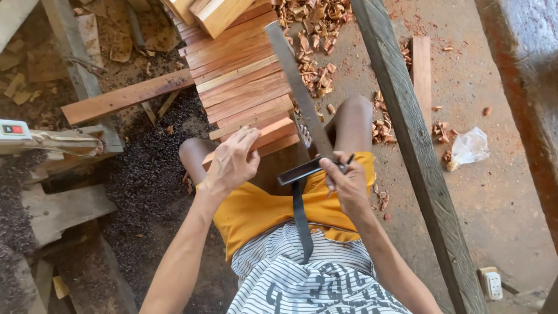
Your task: Marking and measuring wooden slats using a square and a pen.
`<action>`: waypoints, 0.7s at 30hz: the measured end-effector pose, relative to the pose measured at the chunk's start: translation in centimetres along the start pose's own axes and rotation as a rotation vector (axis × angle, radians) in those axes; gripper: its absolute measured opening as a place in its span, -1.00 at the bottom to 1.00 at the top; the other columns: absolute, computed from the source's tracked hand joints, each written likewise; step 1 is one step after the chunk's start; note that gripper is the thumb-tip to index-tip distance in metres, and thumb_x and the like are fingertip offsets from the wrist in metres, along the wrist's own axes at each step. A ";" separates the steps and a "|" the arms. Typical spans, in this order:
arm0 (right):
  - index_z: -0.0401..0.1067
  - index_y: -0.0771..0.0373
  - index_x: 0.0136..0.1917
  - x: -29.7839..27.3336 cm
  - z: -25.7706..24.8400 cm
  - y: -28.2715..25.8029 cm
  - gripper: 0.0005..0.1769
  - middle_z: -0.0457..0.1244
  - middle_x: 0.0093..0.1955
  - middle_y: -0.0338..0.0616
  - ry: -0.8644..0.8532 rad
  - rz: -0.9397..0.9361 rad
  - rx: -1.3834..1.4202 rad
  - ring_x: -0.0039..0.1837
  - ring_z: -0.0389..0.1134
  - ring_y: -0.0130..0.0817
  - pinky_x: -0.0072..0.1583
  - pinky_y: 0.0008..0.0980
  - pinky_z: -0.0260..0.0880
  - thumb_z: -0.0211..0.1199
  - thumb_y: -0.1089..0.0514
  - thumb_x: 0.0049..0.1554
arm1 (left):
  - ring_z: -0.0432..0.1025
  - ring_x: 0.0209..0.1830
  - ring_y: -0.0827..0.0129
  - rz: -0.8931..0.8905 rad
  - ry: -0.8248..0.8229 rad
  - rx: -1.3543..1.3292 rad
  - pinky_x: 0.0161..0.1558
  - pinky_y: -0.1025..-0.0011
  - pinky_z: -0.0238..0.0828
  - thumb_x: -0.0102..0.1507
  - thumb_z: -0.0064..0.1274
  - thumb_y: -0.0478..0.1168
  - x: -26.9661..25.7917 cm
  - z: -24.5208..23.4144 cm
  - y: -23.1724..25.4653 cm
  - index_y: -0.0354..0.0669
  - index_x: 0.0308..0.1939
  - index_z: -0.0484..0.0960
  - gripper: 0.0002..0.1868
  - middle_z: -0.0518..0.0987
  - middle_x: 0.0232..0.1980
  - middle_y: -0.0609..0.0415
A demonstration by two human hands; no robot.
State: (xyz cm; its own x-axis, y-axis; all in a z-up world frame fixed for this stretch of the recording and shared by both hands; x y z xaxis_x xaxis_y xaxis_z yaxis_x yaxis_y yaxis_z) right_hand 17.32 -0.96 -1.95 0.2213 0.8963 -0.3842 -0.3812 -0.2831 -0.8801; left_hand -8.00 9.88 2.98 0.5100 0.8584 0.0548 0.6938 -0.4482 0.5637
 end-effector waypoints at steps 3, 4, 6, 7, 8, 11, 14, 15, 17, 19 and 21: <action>0.45 0.30 0.00 1.5 2.9 2.2 -0.84 0.16 -0.39 -0.38 -0.073 0.082 -0.020 -0.44 0.10 -0.66 -0.40 -0.63 0.02 0.31 0.17 0.23 | 0.55 0.15 -0.07 0.122 0.054 -0.072 0.16 0.24 0.54 0.21 0.00 -0.40 0.5 -1.4 1.8 -0.30 0.35 0.44 -0.42 0.57 0.25 -0.29; 0.45 0.30 0.01 2.1 3.9 2.7 -0.84 0.16 -0.37 -0.39 -0.103 0.102 -0.003 -0.44 0.09 -0.67 -0.40 -0.62 0.02 0.31 0.16 0.23 | 0.56 0.13 -0.05 0.087 0.017 -0.099 0.12 0.21 0.54 0.26 -0.02 -0.39 0.7 -1.5 2.3 -0.29 0.38 0.44 -0.44 0.59 0.25 -0.22; 0.46 0.29 0.01 2.8 5.4 3.6 -0.84 0.16 -0.36 -0.40 -0.132 0.130 0.012 -0.43 0.08 -0.67 -0.40 -0.62 0.03 0.32 0.16 0.23 | 0.57 0.10 -0.03 0.047 -0.025 -0.131 0.07 0.18 0.54 0.30 -0.04 -0.38 0.7 -1.7 3.1 -0.28 0.41 0.45 -0.45 0.60 0.25 -0.16; 0.46 0.28 0.02 2.9 6.1 4.0 -0.85 0.17 -0.34 -0.40 -0.154 0.141 0.066 -0.43 0.08 -0.67 -0.40 -0.62 0.03 0.31 0.16 0.23 | 0.52 0.15 -0.07 0.126 0.016 -0.160 0.11 0.14 0.52 0.28 0.05 -0.31 0.6 -2.2 3.8 -0.31 0.38 0.44 -0.44 0.54 0.28 -0.20; 0.45 0.27 0.02 3.3 6.8 4.2 -0.85 0.18 -0.33 -0.40 -0.178 0.148 0.119 -0.43 0.07 -0.67 -0.40 -0.62 0.03 0.31 0.16 0.24 | 0.48 0.21 -0.12 0.208 0.061 -0.187 0.14 0.11 0.49 0.26 0.15 -0.25 0.6 -2.7 4.5 -0.33 0.35 0.43 -0.42 0.49 0.31 -0.24; 0.45 0.24 0.03 3.8 7.8 4.0 -0.86 0.21 -0.31 -0.39 -0.190 0.202 0.183 -0.42 0.06 -0.69 -0.41 -0.61 0.01 0.30 0.17 0.23 | 0.45 0.26 -0.08 0.261 0.068 0.052 0.16 0.03 0.42 0.14 0.20 -0.19 -0.1 -0.6 3.6 -0.03 0.30 0.54 -0.40 0.49 0.34 -0.09; 0.47 0.25 0.04 4.2 8.0 3.5 -0.85 0.23 -0.26 -0.41 -0.182 0.264 0.201 -0.39 0.06 -0.70 -0.41 -0.60 0.00 0.31 0.18 0.22 | 0.42 0.31 -0.05 0.235 0.033 0.083 0.24 0.06 0.39 0.19 0.17 -0.27 -0.3 0.1 3.0 0.01 0.34 0.54 -0.41 0.49 0.42 0.01; 0.47 0.25 0.04 4.1 7.6 4.0 -0.85 0.23 -0.26 -0.41 -0.178 0.274 0.198 -0.39 0.06 -0.70 -0.41 -0.60 0.00 0.31 0.18 0.22 | 0.42 0.31 -0.05 0.228 0.028 0.077 0.24 0.06 0.39 0.19 0.17 -0.27 -0.4 0.3 3.0 0.01 0.34 0.54 -0.41 0.49 0.42 0.01; 0.49 0.27 0.06 4.3 7.0 5.1 -0.84 0.22 -0.24 -0.43 -0.186 0.286 0.208 -0.34 0.06 -0.71 -0.37 -0.61 0.00 0.32 0.18 0.23 | 0.43 0.30 -0.06 0.216 0.062 0.069 0.28 0.06 0.40 0.20 0.17 -0.27 -0.4 0.3 2.9 0.01 0.32 0.57 -0.44 0.49 0.42 0.05; 0.50 0.27 0.08 4.1 7.0 4.9 -0.83 0.21 -0.25 -0.45 -0.192 0.280 0.202 -0.33 0.06 -0.71 -0.35 -0.61 0.01 0.32 0.18 0.24 | 0.43 0.30 -0.05 0.217 0.057 0.074 0.29 0.06 0.40 0.21 0.18 -0.25 -0.5 0.3 2.9 0.01 0.32 0.57 -0.45 0.48 0.41 0.05; 0.50 0.27 0.10 4.3 6.9 4.8 -0.82 0.20 -0.25 -0.46 -0.199 0.265 0.196 -0.31 0.06 -0.72 -0.33 -0.62 0.02 0.31 0.17 0.25 | 0.43 0.30 -0.04 0.223 0.057 0.082 0.29 0.06 0.40 0.22 0.19 -0.23 -0.3 0.3 2.9 0.00 0.32 0.58 -0.46 0.48 0.40 0.05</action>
State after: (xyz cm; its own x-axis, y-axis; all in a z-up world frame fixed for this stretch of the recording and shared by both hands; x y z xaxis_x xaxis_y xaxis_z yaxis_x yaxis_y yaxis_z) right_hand 10.20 3.89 -5.88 -0.0794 0.8549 -0.5127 -0.5707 -0.4607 -0.6797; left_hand -5.98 8.27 4.31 0.6275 0.7474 0.2183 0.6070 -0.6452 0.4640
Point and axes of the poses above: each hand's wrist, its own x-axis towards the middle knuckle, its own z-axis out of the palm, y = z × x, the point moved 5 cm from there along x, towards the middle knuckle
